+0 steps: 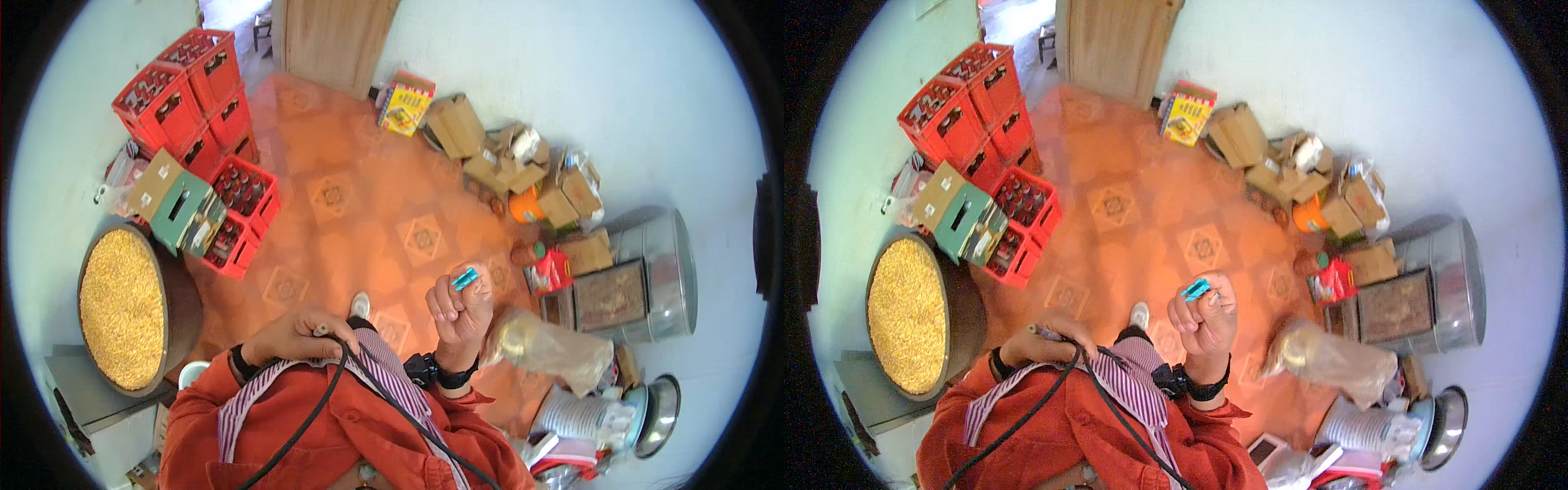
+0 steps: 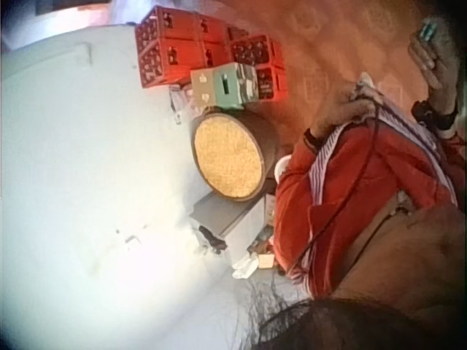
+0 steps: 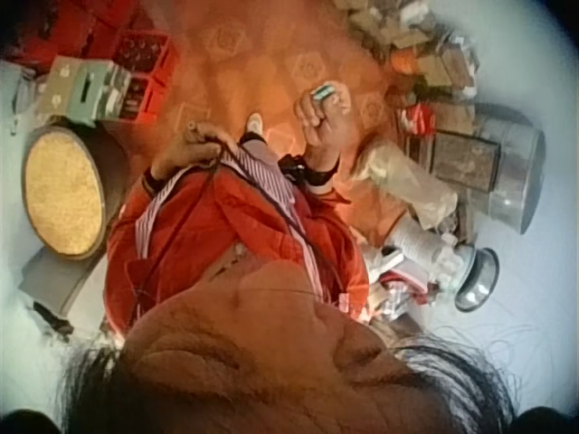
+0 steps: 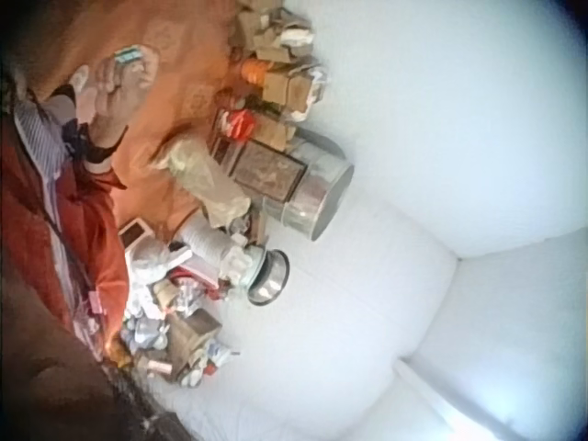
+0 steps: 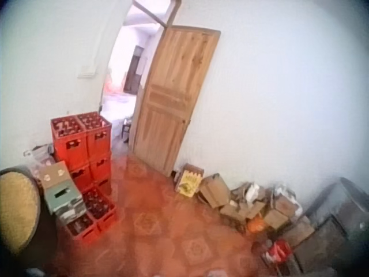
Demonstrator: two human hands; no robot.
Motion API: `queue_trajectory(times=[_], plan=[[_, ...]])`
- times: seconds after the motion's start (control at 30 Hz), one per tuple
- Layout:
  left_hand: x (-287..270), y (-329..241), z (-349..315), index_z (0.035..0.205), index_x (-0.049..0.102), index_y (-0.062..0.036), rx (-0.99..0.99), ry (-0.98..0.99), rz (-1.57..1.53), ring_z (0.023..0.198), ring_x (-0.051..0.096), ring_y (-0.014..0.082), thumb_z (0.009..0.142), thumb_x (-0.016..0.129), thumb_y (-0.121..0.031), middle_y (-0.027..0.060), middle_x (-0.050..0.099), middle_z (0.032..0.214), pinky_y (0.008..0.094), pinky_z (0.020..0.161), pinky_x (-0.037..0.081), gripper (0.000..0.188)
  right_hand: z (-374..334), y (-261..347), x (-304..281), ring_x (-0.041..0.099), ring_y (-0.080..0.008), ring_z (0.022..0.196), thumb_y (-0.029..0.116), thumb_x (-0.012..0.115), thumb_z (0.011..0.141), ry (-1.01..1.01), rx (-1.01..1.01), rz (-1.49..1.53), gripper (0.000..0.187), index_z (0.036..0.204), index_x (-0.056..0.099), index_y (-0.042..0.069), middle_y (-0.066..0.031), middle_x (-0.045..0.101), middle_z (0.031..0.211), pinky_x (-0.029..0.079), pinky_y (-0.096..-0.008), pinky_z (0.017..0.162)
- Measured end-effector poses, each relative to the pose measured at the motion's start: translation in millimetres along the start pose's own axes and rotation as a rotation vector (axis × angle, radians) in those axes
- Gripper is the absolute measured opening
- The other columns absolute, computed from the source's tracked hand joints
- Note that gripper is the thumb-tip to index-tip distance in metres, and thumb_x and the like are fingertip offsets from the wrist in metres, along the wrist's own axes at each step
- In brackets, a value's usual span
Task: The person attaches a blue plastic component to a patterned rod by hand. They hold the rod and the component, pressing them together to ensure a proper connection while standing in a storage room.
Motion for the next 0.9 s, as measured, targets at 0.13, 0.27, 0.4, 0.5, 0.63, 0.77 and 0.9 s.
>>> queue_trajectory(times=[0.13, 0.27, 0.4, 0.5, 0.63, 0.77, 0.9], plan=[[-31, -28, 77, 0.099, 0.068, 0.0002, 0.1, -0.109, 0.125, 0.076, 0.058, 0.009, 0.086, 0.065, -0.012, 0.0041, 0.068, 0.086, 0.0216, 0.067, 0.044, 0.018, 98, 27, -35, 0.037, -0.0069, 0.043, 0.025, 0.058, 0.094, -0.002, 0.073, -0.077, 0.025, 0.104, 0.058, 0.003, 0.0025, 0.039, 0.056, 0.032, -0.0216, 0.041], [-70, -33, 126, 0.099, 0.068, 0.0005, 0.13, -0.209, 0.134, 0.07, 0.058, 0.0075, 0.087, 0.064, -0.012, 0.003, 0.066, 0.08, 0.0207, 0.062, 0.043, 0.017, 182, 27, -62, 0.037, -0.0069, 0.044, 0.026, 0.057, 0.094, 0.078, 0.223, -0.015, 0.026, 0.105, 0.058, 0.003, 0.0029, 0.039, 0.058, 0.032, -0.0216, 0.041], [-119, -30, 160, 0.102, 0.066, 0.0006, 0.078, -0.267, 0.037, 0.055, 0.052, 0.0029, 0.09, 0.061, -0.013, -0.0007, 0.06, 0.066, 0.0179, 0.05, 0.037, 0.019, 260, 0, -79, 0.037, -0.0073, 0.045, 0.027, 0.053, 0.096, 0.081, 0.392, 0.177, 0.028, 0.111, 0.056, 0.003, 0.003, 0.039, 0.059, 0.032, -0.0223, 0.041], [-167, -40, 186, 0.102, 0.066, 0.0009, 0.14, -0.312, 0.079, 0.056, 0.052, 0.0033, 0.09, 0.062, -0.014, -0.0009, 0.06, 0.066, 0.0181, 0.051, 0.038, 0.02, 322, -27, -97, 0.036, -0.0074, 0.046, 0.03, 0.048, 0.098, 0.038, 0.49, 0.355, 0.031, 0.113, 0.054, 0.003, 0.0031, 0.037, 0.06, 0.033, -0.0228, 0.041], [-252, -54, 211, 0.101, 0.067, 0.0001, 0.127, -0.362, 0.075, 0.06, 0.052, 0.0034, 0.09, 0.062, -0.015, -0.0011, 0.062, 0.071, 0.0188, 0.054, 0.039, 0.019, 415, -69, -108, 0.034, -0.0071, 0.046, 0.035, 0.039, 0.101, 0.058, 0.548, 0.622, 0.036, 0.112, 0.053, 0.003, 0.0038, 0.035, 0.06, 0.033, -0.023, 0.041], [-354, -90, 241, 0.1, 0.068, -0.0004, 0.086, -0.343, 0.154, 0.067, 0.056, 0.009, 0.088, 0.064, -0.015, 0.0023, 0.065, 0.079, 0.0229, 0.061, 0.043, 0.019, 509, -108, -114, 0.039, -0.0072, 0.048, 0.032, 0.044, 0.099, 0.243, 0.52, 0.602, 0.03, 0.112, 0.05, 0.005, 0.0037, 0.039, 0.061, 0.035, -0.0237, 0.043], [-446, -125, 273, 0.097, 0.069, -0.0011, 0.038, -0.315, 0.092, 0.079, 0.063, 0.0203, 0.087, 0.065, -0.017, 0.0081, 0.07, 0.089, 0.0298, 0.073, 0.047, 0.02, 598, -139, -103, 0.039, -0.0074, 0.047, 0.032, 0.042, 0.1, 0.309, 0.519, 0.612, 0.029, 0.109, 0.05, 0.006, 0.0036, 0.04, 0.061, 0.036, -0.0241, 0.044]])
Point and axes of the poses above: each hand's wrist, its own z-axis towards the middle knuckle, its own x-axis out of the palm, y = z × x, the point moved 3 cm from there along z, towards the middle knuckle
